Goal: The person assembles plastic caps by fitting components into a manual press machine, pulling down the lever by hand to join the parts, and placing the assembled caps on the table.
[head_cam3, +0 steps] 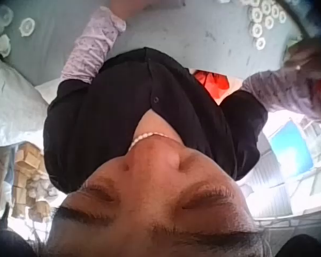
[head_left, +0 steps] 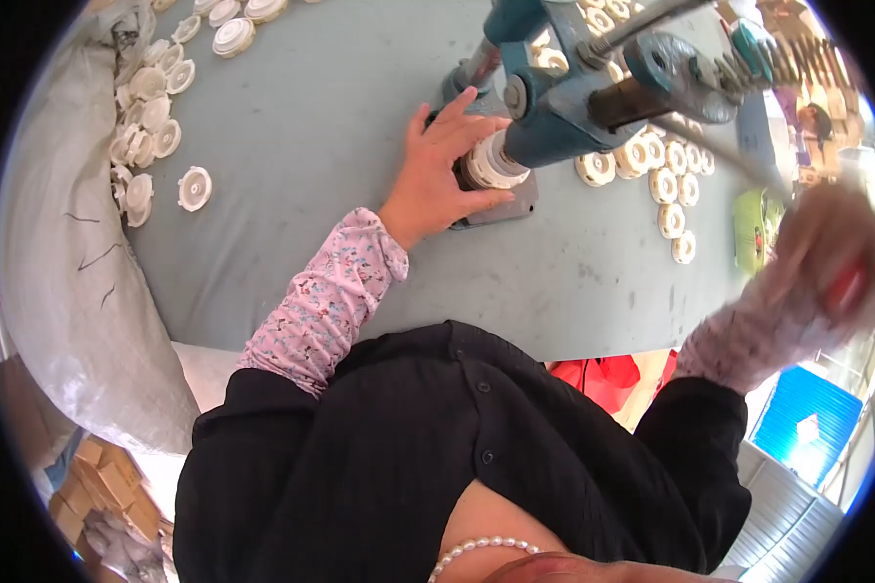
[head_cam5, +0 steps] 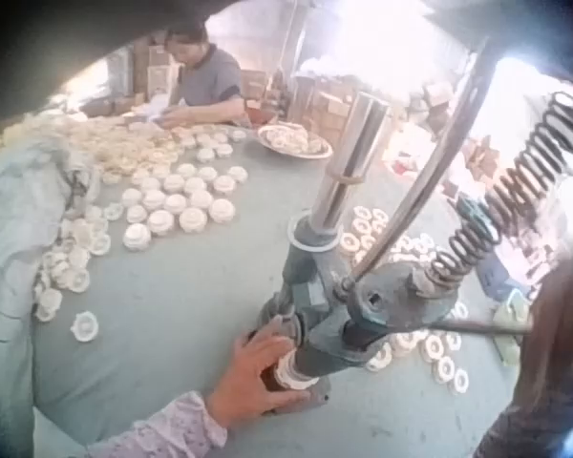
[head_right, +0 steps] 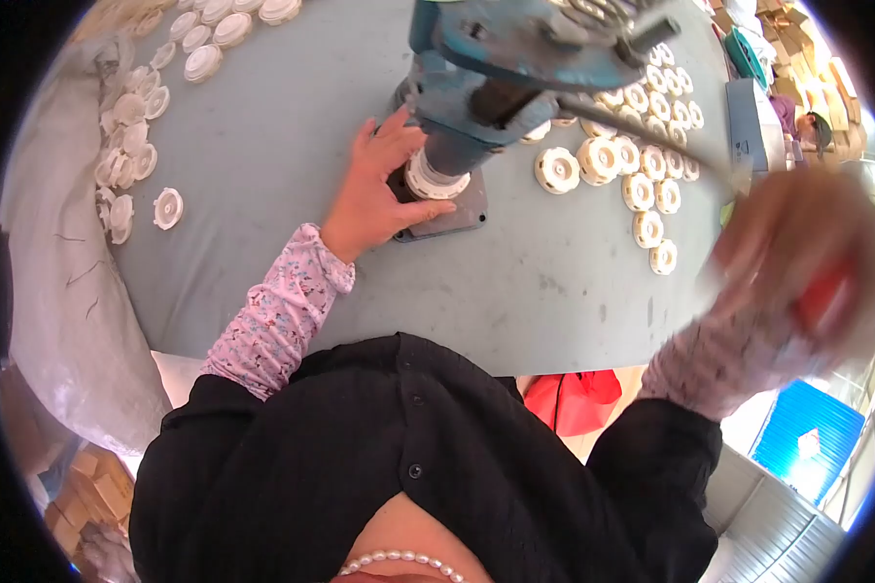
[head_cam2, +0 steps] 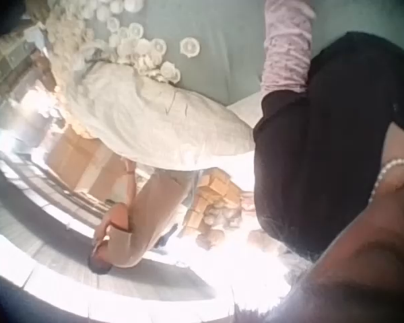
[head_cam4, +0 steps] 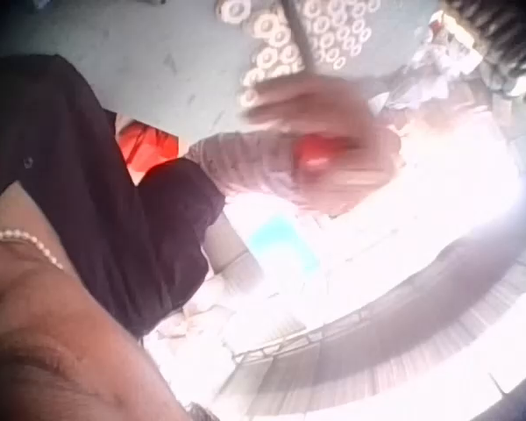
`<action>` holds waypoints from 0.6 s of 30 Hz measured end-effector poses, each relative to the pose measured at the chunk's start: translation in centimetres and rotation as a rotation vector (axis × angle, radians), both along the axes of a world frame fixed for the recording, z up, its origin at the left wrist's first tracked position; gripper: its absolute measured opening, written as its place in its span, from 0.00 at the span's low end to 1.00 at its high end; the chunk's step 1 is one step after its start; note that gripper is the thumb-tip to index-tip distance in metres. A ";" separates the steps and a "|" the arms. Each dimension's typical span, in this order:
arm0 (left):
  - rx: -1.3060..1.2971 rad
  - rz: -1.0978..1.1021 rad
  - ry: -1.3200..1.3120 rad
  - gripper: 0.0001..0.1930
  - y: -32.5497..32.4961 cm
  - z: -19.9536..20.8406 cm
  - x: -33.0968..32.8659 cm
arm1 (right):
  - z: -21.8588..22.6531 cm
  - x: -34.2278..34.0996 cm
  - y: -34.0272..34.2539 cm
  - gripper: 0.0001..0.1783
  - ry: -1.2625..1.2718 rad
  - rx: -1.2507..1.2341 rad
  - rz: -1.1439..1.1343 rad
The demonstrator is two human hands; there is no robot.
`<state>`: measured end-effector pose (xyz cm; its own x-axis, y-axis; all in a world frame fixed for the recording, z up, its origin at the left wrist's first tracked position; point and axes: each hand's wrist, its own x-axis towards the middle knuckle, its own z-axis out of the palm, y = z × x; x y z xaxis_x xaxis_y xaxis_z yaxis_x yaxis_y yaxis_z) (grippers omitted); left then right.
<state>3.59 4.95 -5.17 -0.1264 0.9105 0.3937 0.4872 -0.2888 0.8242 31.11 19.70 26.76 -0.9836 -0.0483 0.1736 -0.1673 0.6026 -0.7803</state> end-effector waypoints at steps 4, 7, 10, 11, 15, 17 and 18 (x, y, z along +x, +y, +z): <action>-0.024 0.050 0.087 0.48 -1.1 -0.5 -0.2 | -9.9 -1.0 -9.0 0.19 -0.575 0.229 -0.055; 0.063 -0.076 -0.178 0.54 -0.7 0.9 -1.4 | -25.0 -1.8 -13.4 0.19 -0.127 0.740 -0.702; 0.147 0.228 0.044 0.47 0.9 0.8 -7.9 | -27.7 -3.0 -12.5 0.15 0.092 0.571 -0.773; 0.110 0.451 0.213 0.44 1.7 0.1 -11.1 | -27.1 -2.8 -12.6 0.15 0.109 0.567 -0.764; 0.046 0.941 0.690 0.35 3.5 -2.0 -25.7 | -18.6 0.1 -13.1 0.12 0.074 0.012 -0.450; 0.016 0.996 0.767 0.32 3.9 -3.8 -28.7 | -17.4 3.1 -14.6 0.12 0.679 -0.500 -0.507; -0.028 0.925 0.619 0.28 3.4 -4.3 -29.4 | -15.9 2.1 -13.8 0.12 0.688 -0.523 -0.476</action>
